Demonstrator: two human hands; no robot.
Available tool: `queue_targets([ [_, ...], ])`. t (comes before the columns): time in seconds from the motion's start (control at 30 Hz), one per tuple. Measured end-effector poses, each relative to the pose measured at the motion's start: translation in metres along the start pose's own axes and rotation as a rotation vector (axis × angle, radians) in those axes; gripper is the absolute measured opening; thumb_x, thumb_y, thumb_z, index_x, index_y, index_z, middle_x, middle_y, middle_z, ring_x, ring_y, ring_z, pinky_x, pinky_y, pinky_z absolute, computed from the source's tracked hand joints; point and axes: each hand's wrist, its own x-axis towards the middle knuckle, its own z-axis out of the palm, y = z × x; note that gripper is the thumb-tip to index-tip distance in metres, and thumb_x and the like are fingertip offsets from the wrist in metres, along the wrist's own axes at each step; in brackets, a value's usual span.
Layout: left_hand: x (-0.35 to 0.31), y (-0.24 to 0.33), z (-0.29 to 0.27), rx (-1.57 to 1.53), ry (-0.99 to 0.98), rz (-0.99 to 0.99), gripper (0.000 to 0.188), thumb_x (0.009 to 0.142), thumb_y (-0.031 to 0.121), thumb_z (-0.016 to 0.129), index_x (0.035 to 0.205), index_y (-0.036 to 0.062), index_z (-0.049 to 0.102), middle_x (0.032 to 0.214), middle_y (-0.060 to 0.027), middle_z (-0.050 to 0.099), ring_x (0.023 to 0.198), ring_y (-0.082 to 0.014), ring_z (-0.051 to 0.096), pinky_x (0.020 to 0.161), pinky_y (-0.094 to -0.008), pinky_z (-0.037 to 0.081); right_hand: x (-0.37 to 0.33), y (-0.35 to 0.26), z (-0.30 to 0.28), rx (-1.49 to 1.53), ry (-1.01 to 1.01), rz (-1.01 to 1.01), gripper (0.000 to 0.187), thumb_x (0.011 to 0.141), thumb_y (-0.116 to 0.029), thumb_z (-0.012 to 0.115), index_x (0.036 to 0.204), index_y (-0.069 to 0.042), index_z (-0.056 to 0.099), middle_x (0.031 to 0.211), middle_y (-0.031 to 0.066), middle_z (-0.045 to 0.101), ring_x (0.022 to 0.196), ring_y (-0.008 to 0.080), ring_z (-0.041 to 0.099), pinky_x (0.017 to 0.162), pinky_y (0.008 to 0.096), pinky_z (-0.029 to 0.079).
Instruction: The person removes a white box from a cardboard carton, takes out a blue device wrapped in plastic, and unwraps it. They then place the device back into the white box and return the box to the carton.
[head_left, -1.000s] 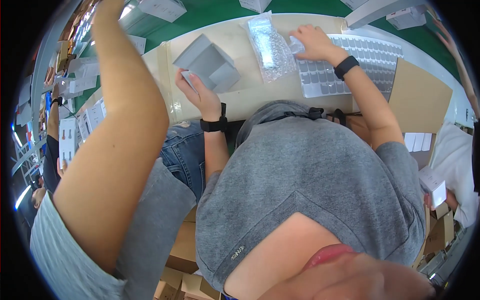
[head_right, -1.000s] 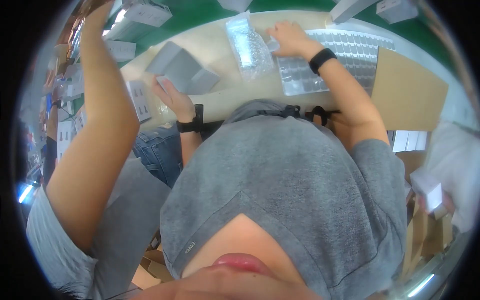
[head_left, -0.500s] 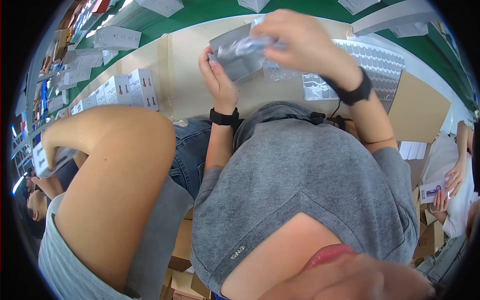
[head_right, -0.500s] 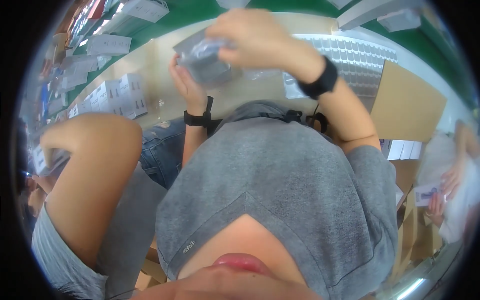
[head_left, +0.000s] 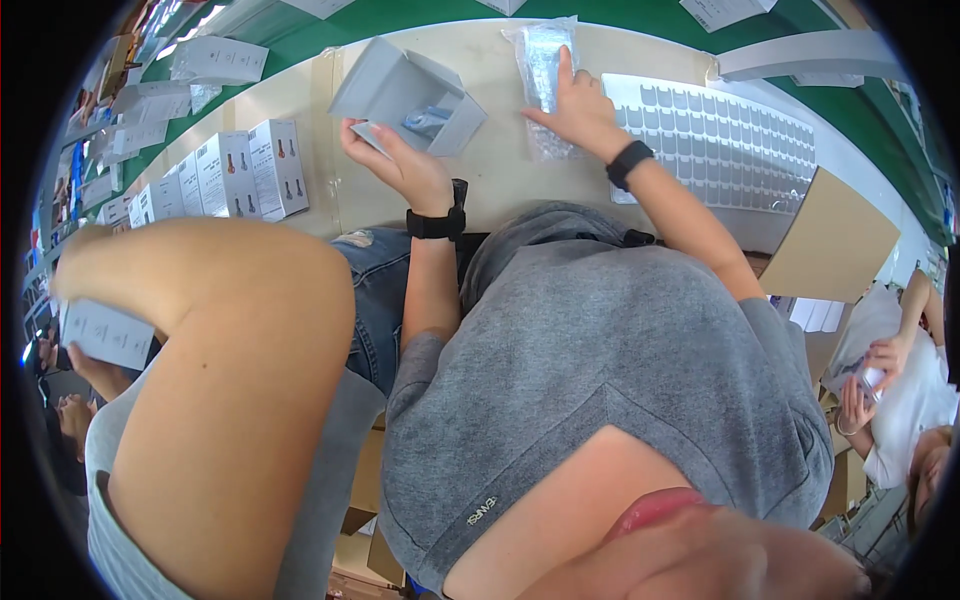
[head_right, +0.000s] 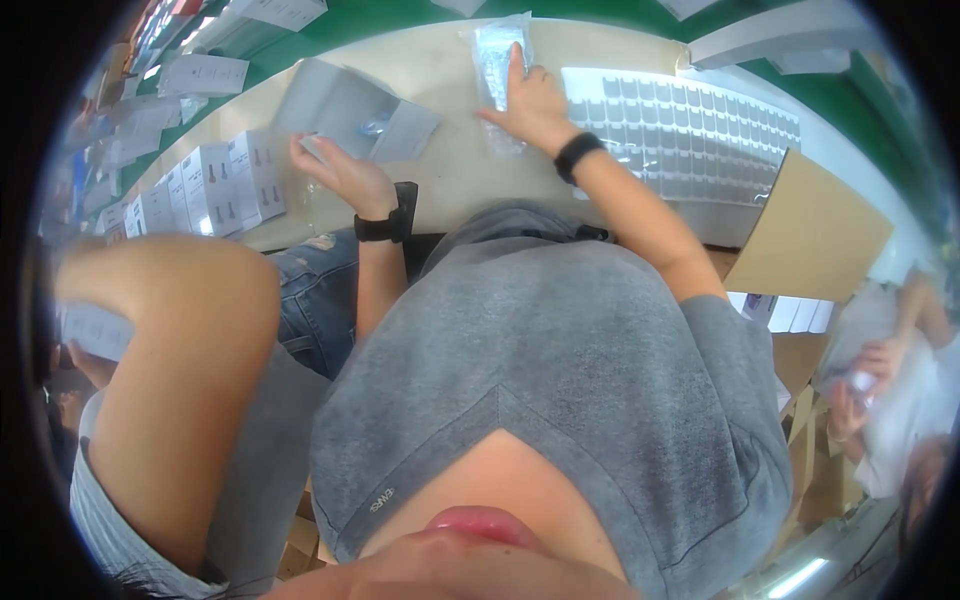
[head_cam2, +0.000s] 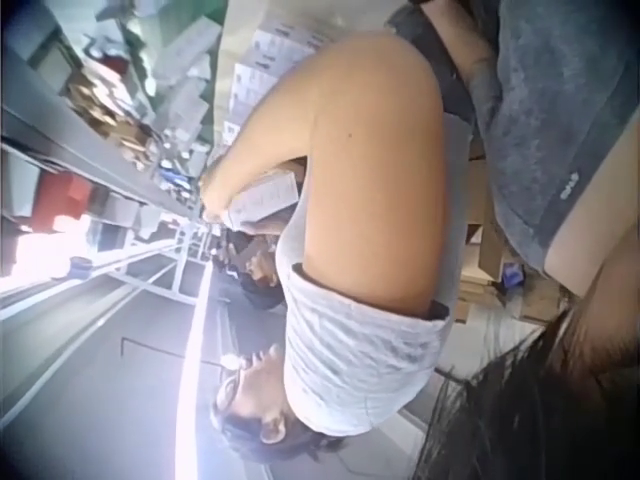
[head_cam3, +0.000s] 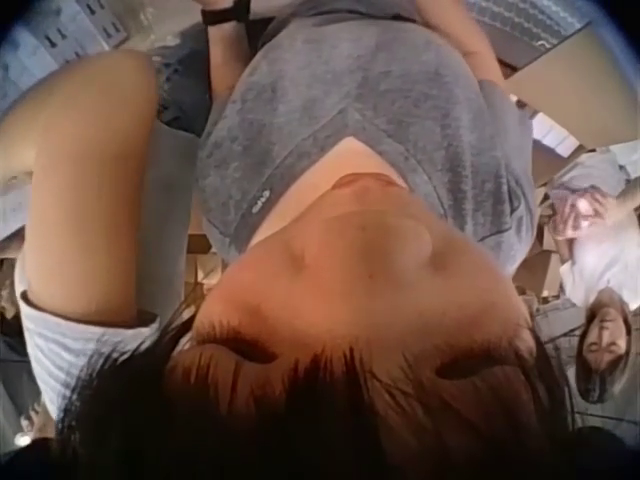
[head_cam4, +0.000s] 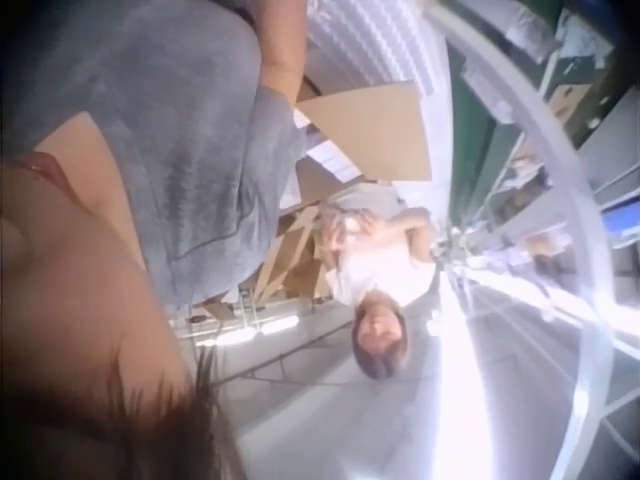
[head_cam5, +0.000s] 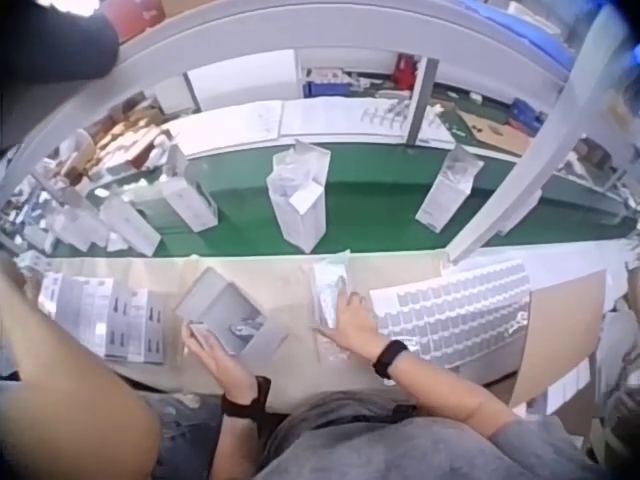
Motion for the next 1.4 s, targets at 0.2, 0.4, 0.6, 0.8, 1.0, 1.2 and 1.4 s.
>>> queue_targets([
  [0.2,0.0,0.005,-0.027,0.07,-0.031,0.334,0.05,0.085,0.021,0.048,0.124,-0.004,0.029,0.127,-0.0183,0.032,0.113,-0.0248,0.036,0.095,-0.0355,0.029,0.016,0.034,0.006,0.575,0.092,0.088,0.075,0.077,-0.04,0.058,0.131,0.002,0.025,0.111,0.0253,0.049,0.094,0.0322,0.054,0.07,0.0381,0.048],
  [0.4,-0.026,0.055,-0.027,0.025,-0.858,0.269,0.054,0.081,0.022,0.053,0.123,-0.0029,0.031,0.116,-0.0171,0.044,0.106,-0.0259,0.045,0.086,-0.0389,0.038,-0.022,0.028,-0.072,2.237,-0.578,0.289,0.063,0.082,-0.041,0.051,0.124,0.004,0.035,0.11,0.0261,0.047,0.069,0.0194,0.052,0.053,0.0245,0.044],
  [0.6,-0.034,0.049,0.036,-0.687,-0.64,-0.791,0.044,0.085,0.03,0.054,0.113,-0.0013,0.042,0.094,-0.012,0.054,0.086,-0.0205,0.054,0.079,-0.0375,0.043,-0.053,0.005,-0.089,2.279,-0.588,0.1,0.063,0.084,-0.046,0.045,0.122,0.004,0.037,0.103,0.0245,0.048,0.061,0.0162,0.05,0.048,0.0227,0.041],
  [0.8,-0.026,0.04,0.039,-1.083,-1.05,-1.085,0.047,0.087,0.03,0.052,0.119,-0.0008,0.036,0.1,-0.0129,0.052,0.087,-0.0171,0.054,0.078,-0.0354,0.046,-0.06,0.01,-0.089,2.175,-0.66,-0.174,0.064,0.083,-0.049,0.045,0.119,0.003,0.043,0.096,0.0225,0.056,0.067,0.0216,0.058,0.055,0.0281,0.048],
  [1.0,-0.029,0.063,0.021,-0.606,-0.584,-0.39,0.04,0.089,0.023,0.05,0.116,-0.0035,0.038,0.105,-0.0148,0.051,0.091,-0.0167,0.053,0.078,-0.0302,0.047,-0.057,0.003,-0.104,2.194,-0.615,-0.041,0.056,0.084,-0.04,0.05,0.119,0.003,0.042,0.093,0.0215,0.056,0.064,0.0195,0.057,0.052,0.0268,0.048],
  [1.2,0.006,0.029,-0.063,0.129,-0.224,0.31,0.081,0.07,0.025,0.073,0.129,-0.0035,0.025,0.121,-0.0204,0.041,0.109,-0.0288,0.044,0.091,-0.0398,0.038,0.014,0.059,-0.108,1.91,-0.233,0.127,0.047,0.085,-0.03,0.052,0.119,0.0,0.041,0.093,0.0166,0.055,0.067,0.0186,0.056,0.054,0.0265,0.05],
  [1.4,0.013,-0.052,-0.05,-0.08,-0.492,0.011,0.096,0.059,0.016,0.081,0.129,-0.0027,0.018,0.125,-0.0151,0.037,0.111,-0.0254,0.042,0.092,-0.0359,0.036,0.079,0.091,-0.05,2.024,-0.26,0.23,0.028,0.085,-0.02,0.052,0.104,0.0,0.053,0.089,0.0124,0.06,0.075,0.0204,0.06,0.066,0.0283,0.051],
])
